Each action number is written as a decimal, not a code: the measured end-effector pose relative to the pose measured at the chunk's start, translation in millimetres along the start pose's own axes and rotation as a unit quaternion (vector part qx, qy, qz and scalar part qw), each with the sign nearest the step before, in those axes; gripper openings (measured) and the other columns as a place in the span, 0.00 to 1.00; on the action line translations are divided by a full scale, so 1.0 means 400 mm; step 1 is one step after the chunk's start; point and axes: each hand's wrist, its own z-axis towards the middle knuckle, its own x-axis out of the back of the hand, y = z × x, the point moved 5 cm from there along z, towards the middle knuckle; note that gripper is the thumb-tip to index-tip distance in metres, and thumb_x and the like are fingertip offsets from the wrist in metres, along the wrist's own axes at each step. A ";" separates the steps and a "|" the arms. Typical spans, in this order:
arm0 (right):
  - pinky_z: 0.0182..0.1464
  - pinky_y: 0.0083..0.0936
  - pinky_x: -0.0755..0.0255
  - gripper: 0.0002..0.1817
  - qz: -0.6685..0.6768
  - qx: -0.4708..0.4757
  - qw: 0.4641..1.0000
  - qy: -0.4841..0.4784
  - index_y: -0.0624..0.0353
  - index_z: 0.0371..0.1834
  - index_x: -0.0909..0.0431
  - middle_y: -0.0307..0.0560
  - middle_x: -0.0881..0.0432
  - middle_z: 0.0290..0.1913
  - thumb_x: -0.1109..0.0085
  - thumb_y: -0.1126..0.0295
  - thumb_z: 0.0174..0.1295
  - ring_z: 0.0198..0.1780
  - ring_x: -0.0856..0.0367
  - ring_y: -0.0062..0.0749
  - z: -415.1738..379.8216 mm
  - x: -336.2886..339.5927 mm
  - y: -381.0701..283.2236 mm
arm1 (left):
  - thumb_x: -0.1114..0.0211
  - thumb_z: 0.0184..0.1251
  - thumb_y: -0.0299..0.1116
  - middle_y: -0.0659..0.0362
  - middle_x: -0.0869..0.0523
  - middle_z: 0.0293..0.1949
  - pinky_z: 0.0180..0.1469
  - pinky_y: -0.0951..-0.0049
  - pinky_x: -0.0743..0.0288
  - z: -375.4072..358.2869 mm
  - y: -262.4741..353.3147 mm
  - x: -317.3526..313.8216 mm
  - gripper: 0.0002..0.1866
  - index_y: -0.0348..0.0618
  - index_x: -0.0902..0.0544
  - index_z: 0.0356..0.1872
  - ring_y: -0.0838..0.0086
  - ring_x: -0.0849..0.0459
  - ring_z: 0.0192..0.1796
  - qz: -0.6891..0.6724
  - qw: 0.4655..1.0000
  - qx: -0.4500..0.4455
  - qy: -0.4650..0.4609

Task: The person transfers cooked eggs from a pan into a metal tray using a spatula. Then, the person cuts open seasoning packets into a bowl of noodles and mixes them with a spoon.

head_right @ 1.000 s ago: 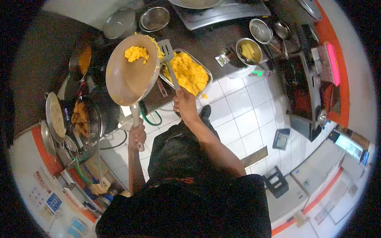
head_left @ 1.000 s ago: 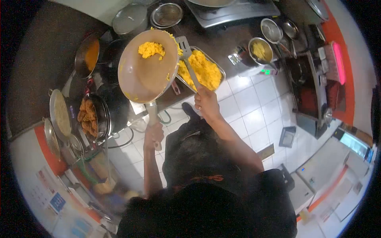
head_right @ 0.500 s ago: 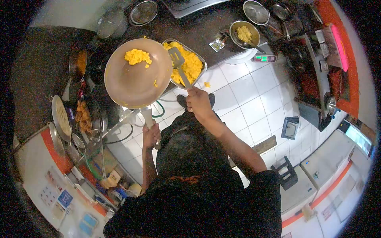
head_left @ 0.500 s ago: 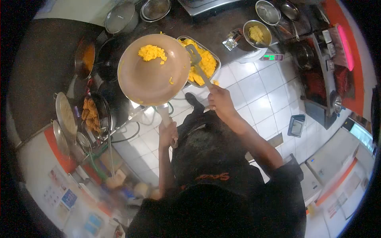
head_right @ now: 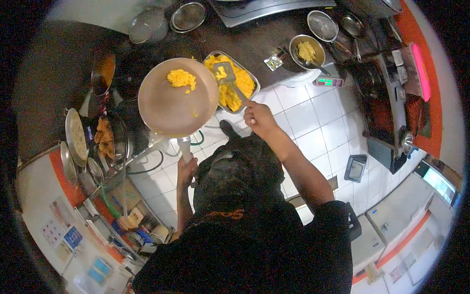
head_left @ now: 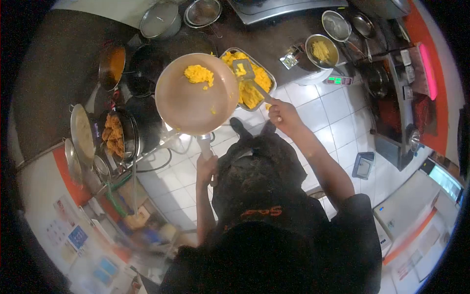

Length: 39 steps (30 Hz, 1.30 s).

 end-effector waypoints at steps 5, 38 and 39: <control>0.17 0.23 0.39 0.14 -0.321 0.174 0.930 0.039 0.66 0.52 0.31 0.40 0.34 0.19 0.52 0.72 0.66 0.18 0.32 0.28 0.031 0.018 -0.026 | 0.34 0.59 0.33 0.69 0.32 0.17 0.17 0.81 0.44 -0.004 0.024 0.001 0.12 0.45 0.30 0.35 0.85 0.35 0.15 -0.026 0.999 -0.012 -0.022; 0.18 0.15 0.51 0.10 -0.110 0.063 0.990 -0.064 0.53 0.31 0.34 0.28 0.43 0.19 0.52 0.63 0.70 0.18 0.47 0.13 -0.127 -0.124 0.040 | 0.41 0.63 0.27 0.68 0.36 0.15 0.08 0.83 0.42 -0.058 0.052 0.074 0.09 0.48 0.34 0.35 0.85 0.39 0.09 -0.223 0.967 0.045 -0.119; 0.18 0.15 0.51 0.10 -0.111 0.063 0.990 -0.063 0.53 0.31 0.34 0.28 0.43 0.19 0.52 0.63 0.70 0.18 0.47 0.13 -0.123 -0.120 0.024 | 0.41 0.62 0.27 0.68 0.36 0.15 0.08 0.82 0.42 -0.056 0.051 0.078 0.09 0.47 0.34 0.35 0.85 0.39 0.09 -0.204 0.972 0.045 -0.103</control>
